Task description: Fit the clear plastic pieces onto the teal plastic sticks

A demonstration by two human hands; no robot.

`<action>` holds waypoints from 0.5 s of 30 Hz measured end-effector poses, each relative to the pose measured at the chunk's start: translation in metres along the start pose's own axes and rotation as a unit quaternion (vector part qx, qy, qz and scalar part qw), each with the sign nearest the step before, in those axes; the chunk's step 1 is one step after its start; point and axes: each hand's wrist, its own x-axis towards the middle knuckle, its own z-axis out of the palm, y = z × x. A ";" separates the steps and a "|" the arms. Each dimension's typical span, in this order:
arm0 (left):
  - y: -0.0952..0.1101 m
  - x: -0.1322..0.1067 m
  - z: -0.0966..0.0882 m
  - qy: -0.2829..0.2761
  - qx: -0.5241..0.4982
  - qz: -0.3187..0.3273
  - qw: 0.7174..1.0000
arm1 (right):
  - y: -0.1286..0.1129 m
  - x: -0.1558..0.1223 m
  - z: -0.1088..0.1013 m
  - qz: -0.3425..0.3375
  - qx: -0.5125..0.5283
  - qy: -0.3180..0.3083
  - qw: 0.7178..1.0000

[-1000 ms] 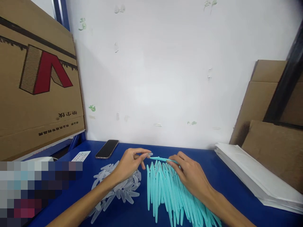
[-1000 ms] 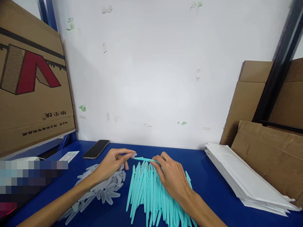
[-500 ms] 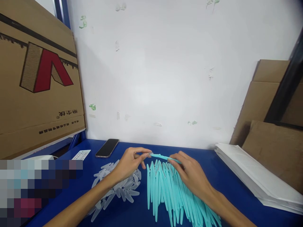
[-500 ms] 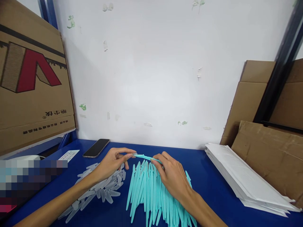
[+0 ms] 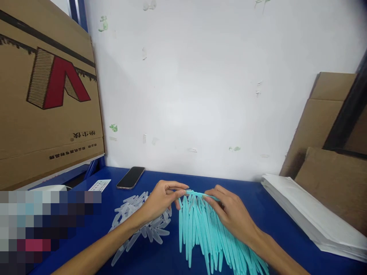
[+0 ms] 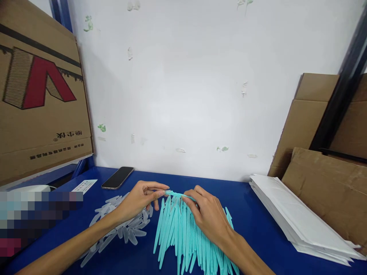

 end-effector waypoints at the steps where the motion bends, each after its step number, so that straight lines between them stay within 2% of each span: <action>1: 0.000 0.000 0.000 0.000 -0.003 -0.001 1.000 | 0.000 0.000 0.000 -0.001 -0.001 0.000 1.000; 15: -0.001 -0.001 0.004 -0.040 0.011 0.016 0.999 | -0.005 -0.003 0.000 -0.014 0.001 0.008 1.000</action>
